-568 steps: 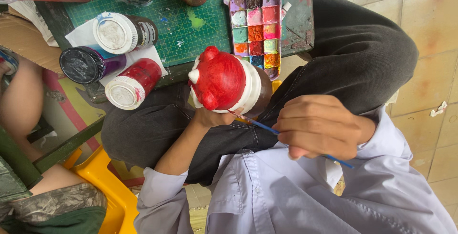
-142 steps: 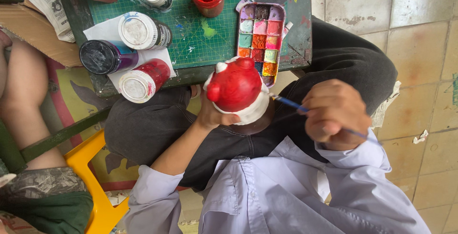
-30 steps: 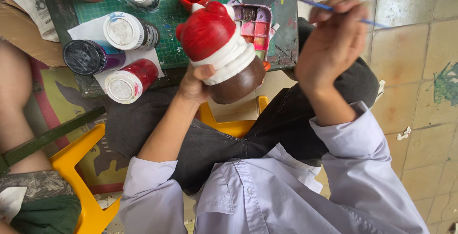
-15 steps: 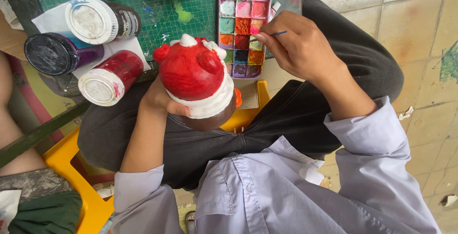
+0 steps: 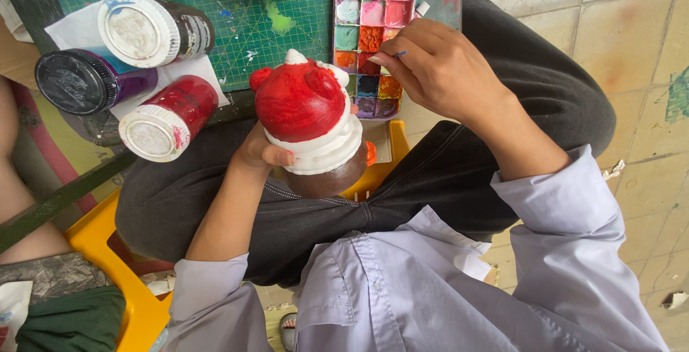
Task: The person sits on a low chair and paints a red and white plaster figurine with a paintbrush, rotating the figurine to reach different sides. They dip the brush into a cup of water and touch it against a palette of dry pigments between brush strokes.
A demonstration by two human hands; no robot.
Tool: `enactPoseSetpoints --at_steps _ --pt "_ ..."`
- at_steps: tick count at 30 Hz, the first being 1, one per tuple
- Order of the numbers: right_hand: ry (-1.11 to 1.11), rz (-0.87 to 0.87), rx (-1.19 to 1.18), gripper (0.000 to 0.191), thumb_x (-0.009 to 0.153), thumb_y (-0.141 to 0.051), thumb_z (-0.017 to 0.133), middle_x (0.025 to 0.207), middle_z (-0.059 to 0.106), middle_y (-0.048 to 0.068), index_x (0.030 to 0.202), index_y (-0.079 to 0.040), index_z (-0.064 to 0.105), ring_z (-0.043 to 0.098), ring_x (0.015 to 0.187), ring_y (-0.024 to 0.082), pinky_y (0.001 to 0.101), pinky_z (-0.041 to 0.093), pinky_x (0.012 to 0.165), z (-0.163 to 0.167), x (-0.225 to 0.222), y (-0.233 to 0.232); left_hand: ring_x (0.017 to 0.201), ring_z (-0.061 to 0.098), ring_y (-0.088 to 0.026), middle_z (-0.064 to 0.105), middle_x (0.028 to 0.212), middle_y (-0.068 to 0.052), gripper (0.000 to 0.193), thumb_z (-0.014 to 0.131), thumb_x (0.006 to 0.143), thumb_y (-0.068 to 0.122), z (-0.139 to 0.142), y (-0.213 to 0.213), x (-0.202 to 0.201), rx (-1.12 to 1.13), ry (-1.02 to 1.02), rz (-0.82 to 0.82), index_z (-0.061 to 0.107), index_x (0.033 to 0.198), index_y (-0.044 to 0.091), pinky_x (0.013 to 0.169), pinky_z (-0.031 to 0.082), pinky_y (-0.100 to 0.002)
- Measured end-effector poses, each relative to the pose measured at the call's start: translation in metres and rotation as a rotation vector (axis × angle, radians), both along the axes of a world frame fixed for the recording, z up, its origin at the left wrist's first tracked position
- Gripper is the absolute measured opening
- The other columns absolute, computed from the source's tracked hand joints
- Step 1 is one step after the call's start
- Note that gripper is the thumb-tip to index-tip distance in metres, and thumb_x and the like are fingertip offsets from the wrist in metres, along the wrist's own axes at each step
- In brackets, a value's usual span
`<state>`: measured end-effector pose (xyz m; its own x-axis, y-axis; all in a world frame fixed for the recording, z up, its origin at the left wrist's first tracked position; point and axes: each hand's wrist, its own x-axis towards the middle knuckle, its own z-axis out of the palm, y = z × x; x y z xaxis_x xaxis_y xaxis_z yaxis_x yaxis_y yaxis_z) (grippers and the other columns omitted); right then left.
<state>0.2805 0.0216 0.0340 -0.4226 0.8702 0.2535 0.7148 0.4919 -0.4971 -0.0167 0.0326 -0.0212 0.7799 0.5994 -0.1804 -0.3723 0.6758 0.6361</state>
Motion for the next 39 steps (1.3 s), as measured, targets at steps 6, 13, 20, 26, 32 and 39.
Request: enactPoseSetpoints --at_steps 6,13,20,26,32,39 --pt "0.084 -0.015 -0.073 0.016 0.106 -0.007 0.076 0.098 0.066 0.013 0.101 0.003 0.064 0.067 0.088 0.034 0.0421 0.054 0.076 -0.002 0.001 0.001 0.133 0.062 -0.034 0.06 0.143 -0.022 0.115 0.093 0.061 0.036 0.007 0.0 0.001 -0.031 0.006 -0.004 0.039 0.156 0.003 0.119 0.05 -0.047" --pt "0.168 -0.006 -0.122 0.015 0.107 -0.005 0.074 0.101 0.067 0.014 0.1 0.004 0.065 0.068 0.09 0.033 0.0409 0.055 0.078 -0.001 -0.004 0.003 0.134 0.063 -0.035 0.061 0.143 -0.022 0.116 0.093 0.06 0.037 0.007 0.0 0.001 -0.052 -0.008 -0.01 0.039 0.156 0.003 0.12 0.05 -0.047" --pt "0.119 0.03 -0.085 0.016 0.103 -0.006 0.076 0.098 0.067 0.014 0.096 0.004 0.065 0.066 0.089 0.034 0.0421 0.054 0.078 -0.002 -0.007 0.005 0.132 0.062 -0.035 0.059 0.142 -0.018 0.115 0.094 0.06 0.034 0.004 -0.003 0.002 -0.068 -0.029 0.007 0.038 0.157 0.005 0.119 0.049 -0.049" --pt "0.188 -0.029 -0.05 0.014 0.112 -0.004 0.068 0.096 0.068 0.013 0.101 0.004 0.064 0.067 0.085 0.029 0.0377 0.053 0.074 0.013 0.008 0.004 0.132 0.061 -0.035 0.059 0.145 -0.017 0.116 0.094 0.061 0.031 -0.002 -0.002 0.005 -0.05 -0.087 0.025 0.037 0.158 0.006 0.118 0.049 -0.052" --pt "0.776 -0.261 0.087 0.03 0.111 -0.018 0.048 0.076 0.061 0.013 0.094 0.005 0.053 0.055 0.06 0.017 0.0313 0.046 0.054 0.03 0.019 -0.019 0.133 0.061 -0.035 0.059 0.144 -0.017 0.114 0.095 0.062 0.033 -0.004 -0.006 0.01 -0.033 -0.125 0.086 0.036 0.157 0.007 0.119 0.05 -0.054" --pt "0.896 -0.008 0.347 0.038 0.112 -0.03 0.041 0.073 0.058 0.011 0.087 -0.003 0.049 0.056 0.059 0.023 0.0356 0.049 0.056 0.039 -0.017 -0.038 0.134 0.062 -0.029 0.061 0.14 -0.015 0.11 0.093 0.066 0.038 -0.001 -0.011 0.021 0.165 -0.015 0.133 0.039 0.158 0.01 0.123 0.049 -0.047"
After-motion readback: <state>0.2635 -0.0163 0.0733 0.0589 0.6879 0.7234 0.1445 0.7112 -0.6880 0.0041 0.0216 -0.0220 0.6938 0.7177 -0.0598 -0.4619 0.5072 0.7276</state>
